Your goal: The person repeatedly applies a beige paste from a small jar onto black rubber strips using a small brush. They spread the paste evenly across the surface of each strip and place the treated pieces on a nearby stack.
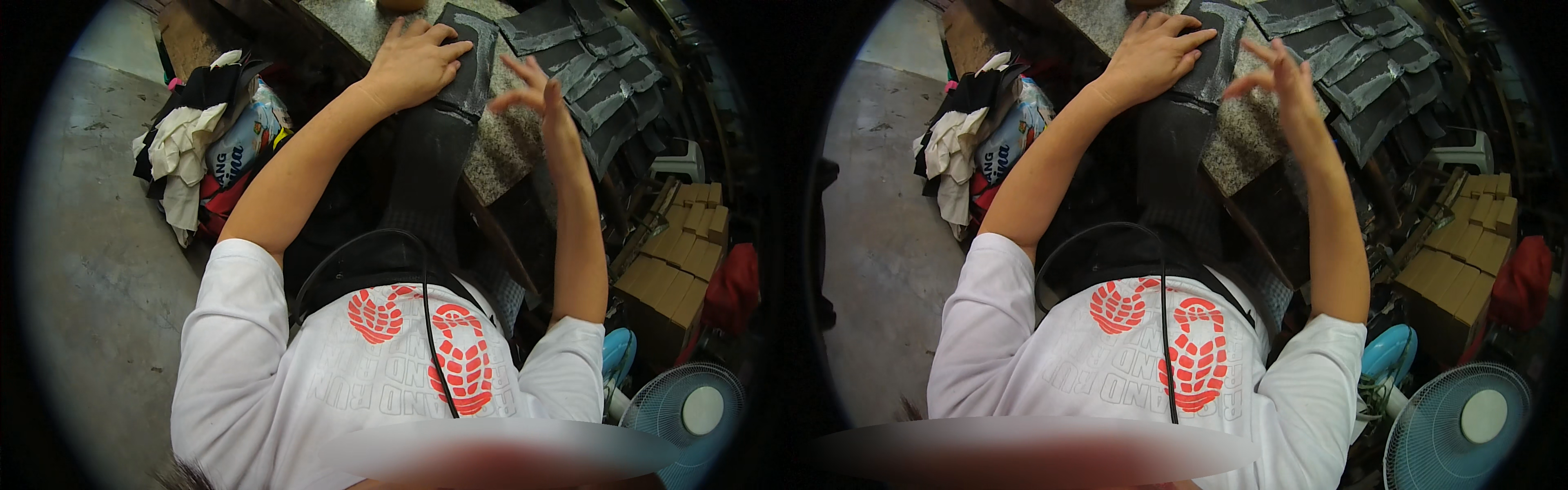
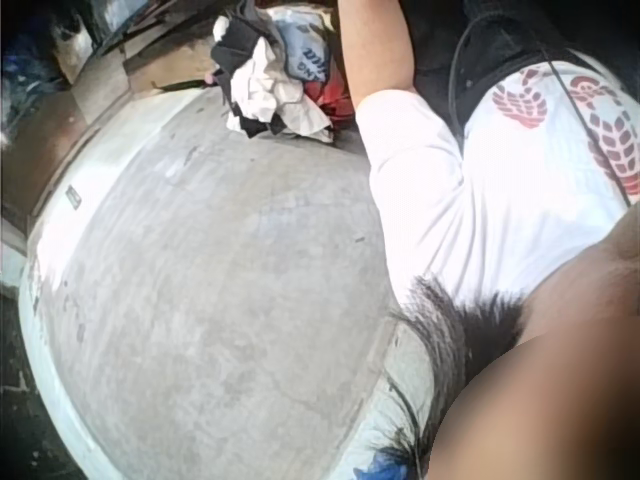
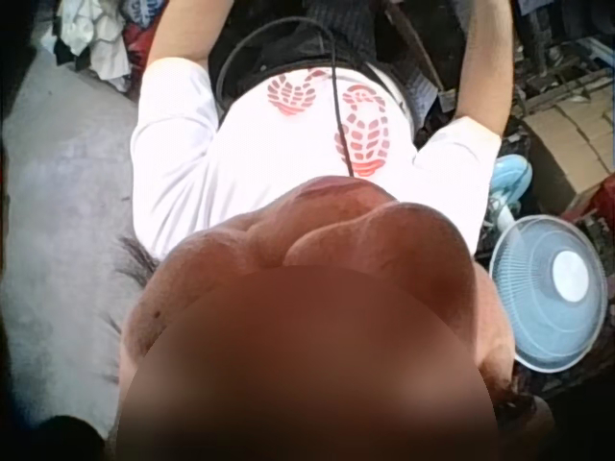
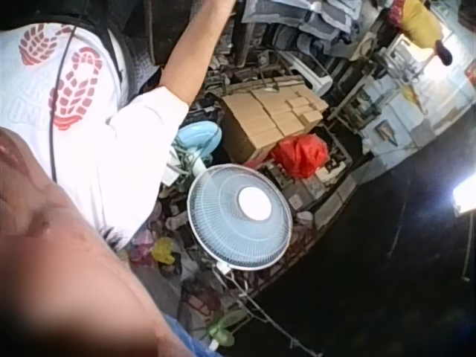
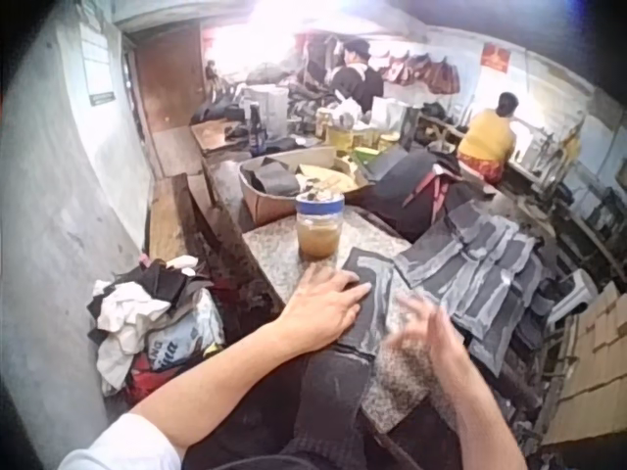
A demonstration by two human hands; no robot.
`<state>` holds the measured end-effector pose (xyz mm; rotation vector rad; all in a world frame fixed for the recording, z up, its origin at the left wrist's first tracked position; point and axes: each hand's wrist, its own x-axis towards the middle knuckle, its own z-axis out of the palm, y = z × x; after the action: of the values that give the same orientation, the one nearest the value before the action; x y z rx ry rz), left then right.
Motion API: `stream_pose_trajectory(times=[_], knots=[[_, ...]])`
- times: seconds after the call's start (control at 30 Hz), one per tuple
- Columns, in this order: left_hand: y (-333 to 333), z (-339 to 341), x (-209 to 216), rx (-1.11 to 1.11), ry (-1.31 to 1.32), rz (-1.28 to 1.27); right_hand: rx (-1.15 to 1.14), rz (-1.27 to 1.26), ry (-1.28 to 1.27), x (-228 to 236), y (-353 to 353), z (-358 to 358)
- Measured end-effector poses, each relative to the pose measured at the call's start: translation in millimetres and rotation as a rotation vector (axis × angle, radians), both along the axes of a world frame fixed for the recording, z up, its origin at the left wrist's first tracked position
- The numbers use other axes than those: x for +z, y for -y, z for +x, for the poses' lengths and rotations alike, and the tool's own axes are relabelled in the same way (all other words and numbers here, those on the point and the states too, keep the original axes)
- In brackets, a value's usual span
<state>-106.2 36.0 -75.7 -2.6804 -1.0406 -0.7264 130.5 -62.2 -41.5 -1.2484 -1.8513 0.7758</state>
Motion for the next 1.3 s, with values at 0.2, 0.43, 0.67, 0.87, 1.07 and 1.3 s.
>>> stream_pose_trajectory(times=[0.2, 0.43, 0.67, 0.87, 1.07, 1.3], knots=[[3.1, -0.2, 3.8, 0.009, -0.017, -0.002, -0.28, 0.298, 0.978, -24.5, -67.1, -10.5], [0.8, 1.4, -0.4, -0.002, 0.02, -0.002, -0.225, 0.403, 0.822, -16.4, -22.3, -9.2], [4.2, 0.7, 2.4, 0.008, 0.003, 0.003, -0.325, 0.341, 0.496, -7.2, -70.8, 9.8], [6.2, 1.3, 5.6, 0.024, -0.022, -0.056, -0.361, 0.469, 1.11, -29.1, -86.2, -14.6], [0.8, 5.7, -3.1, 0.039, -0.013, 0.044, -0.369, 0.303, 0.917, -10.0, -72.4, 3.6], [-50.2, 46.1, 3.0, 0.107, 0.107, -0.015, -0.264, 0.477, 0.257, 29.6, -29.8, -12.2]])
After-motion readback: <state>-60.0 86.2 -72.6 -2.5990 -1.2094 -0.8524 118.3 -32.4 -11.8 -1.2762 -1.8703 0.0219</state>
